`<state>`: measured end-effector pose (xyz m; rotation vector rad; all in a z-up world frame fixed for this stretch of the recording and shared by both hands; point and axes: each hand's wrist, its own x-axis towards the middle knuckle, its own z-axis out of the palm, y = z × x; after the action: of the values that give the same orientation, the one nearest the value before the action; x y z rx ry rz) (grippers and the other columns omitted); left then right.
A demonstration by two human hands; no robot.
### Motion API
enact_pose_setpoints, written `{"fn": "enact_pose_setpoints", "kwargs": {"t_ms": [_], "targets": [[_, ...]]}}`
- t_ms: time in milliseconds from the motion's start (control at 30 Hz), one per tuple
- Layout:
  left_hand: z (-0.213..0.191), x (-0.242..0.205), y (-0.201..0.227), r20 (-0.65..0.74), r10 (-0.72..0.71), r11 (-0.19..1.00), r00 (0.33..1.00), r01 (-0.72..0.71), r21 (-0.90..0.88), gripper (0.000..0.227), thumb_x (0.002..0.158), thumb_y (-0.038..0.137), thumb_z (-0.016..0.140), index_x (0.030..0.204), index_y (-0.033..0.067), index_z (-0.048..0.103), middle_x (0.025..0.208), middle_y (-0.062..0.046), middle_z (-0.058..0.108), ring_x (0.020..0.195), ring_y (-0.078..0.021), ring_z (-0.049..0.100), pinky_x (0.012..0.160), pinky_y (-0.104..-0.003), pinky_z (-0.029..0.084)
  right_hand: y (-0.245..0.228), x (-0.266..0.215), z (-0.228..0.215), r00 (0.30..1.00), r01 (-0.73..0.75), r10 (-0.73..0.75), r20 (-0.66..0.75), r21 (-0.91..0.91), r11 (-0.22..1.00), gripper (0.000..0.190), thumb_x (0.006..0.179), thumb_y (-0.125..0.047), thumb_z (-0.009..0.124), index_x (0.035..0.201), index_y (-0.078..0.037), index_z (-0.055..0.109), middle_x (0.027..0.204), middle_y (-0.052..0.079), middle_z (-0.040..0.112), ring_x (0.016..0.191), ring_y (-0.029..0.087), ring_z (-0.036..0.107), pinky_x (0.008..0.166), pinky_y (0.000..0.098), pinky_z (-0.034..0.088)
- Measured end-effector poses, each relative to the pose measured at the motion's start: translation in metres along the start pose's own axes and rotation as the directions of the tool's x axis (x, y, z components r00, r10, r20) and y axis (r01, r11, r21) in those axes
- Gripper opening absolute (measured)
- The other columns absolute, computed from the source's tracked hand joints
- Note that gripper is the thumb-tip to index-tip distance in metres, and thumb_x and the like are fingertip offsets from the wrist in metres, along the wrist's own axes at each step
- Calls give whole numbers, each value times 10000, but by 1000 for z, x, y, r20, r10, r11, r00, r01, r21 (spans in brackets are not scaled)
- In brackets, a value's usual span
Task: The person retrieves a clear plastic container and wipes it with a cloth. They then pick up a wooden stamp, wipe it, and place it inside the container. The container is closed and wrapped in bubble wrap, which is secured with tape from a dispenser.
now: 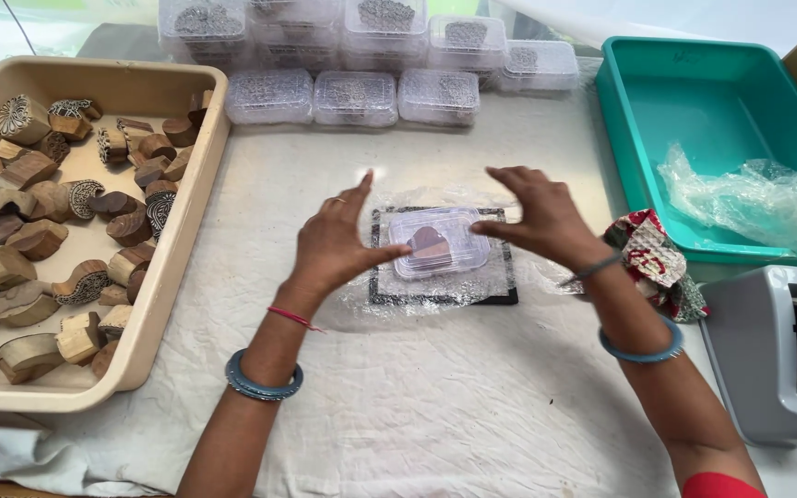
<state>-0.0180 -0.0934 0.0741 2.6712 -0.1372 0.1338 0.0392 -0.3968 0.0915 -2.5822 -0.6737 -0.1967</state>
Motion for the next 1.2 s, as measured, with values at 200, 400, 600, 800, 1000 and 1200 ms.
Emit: {"fn": "enact_pose_setpoints", "kwargs": {"t_ms": [200,400,600,800,1000,1200], "targets": [[26,-4,-17,-248,131,990,960,-113,88,462,822,163,809,1261,161,664,1063,-36,717,1025,-226,680,1033,-440,495,10,18,36,997,29,-8,74,-291,956,647,822,-385,796,1395,-140,624,1108,80,695,1019,252,633,840,463,466],[28,-24,-45,-338,127,988,932,-150,-41,175,833,29,751,952,156,772,987,4,722,947,-214,672,1041,-427,491,48,-15,48,987,147,-156,-25,-221,964,102,961,-182,741,1060,-179,766,1029,-20,731,967,155,658,915,329,463],[46,-40,-60,-244,139,990,960,-135,34,156,844,74,741,950,178,790,1030,47,736,999,-167,686,1152,-474,423,50,-42,49,944,297,-323,-70,-249,922,101,898,-133,733,998,-130,747,1021,-2,726,966,186,656,939,389,457],[34,-43,-59,-59,19,995,998,-13,102,224,851,66,698,1037,162,778,1181,23,699,1149,-173,627,1180,-550,293,61,-49,59,951,279,-304,-60,-265,923,112,904,-120,729,1014,-135,740,1064,-11,731,1014,177,666,970,383,467],[11,-39,-7,-279,219,974,935,-224,13,513,843,61,666,1346,148,616,1461,-48,571,1280,-210,594,1253,-495,313,62,-49,65,953,277,-298,-48,-247,929,149,875,-85,729,1018,-123,744,1115,-15,738,1058,172,670,944,372,482],[63,-7,28,-116,444,893,888,-449,-21,615,920,390,634,1456,109,523,1535,-59,469,1431,-230,405,1229,-422,236,56,-50,61,960,263,-279,-35,-233,936,148,869,-87,733,1012,-122,750,1112,-16,739,1068,175,670,939,374,489]]}}
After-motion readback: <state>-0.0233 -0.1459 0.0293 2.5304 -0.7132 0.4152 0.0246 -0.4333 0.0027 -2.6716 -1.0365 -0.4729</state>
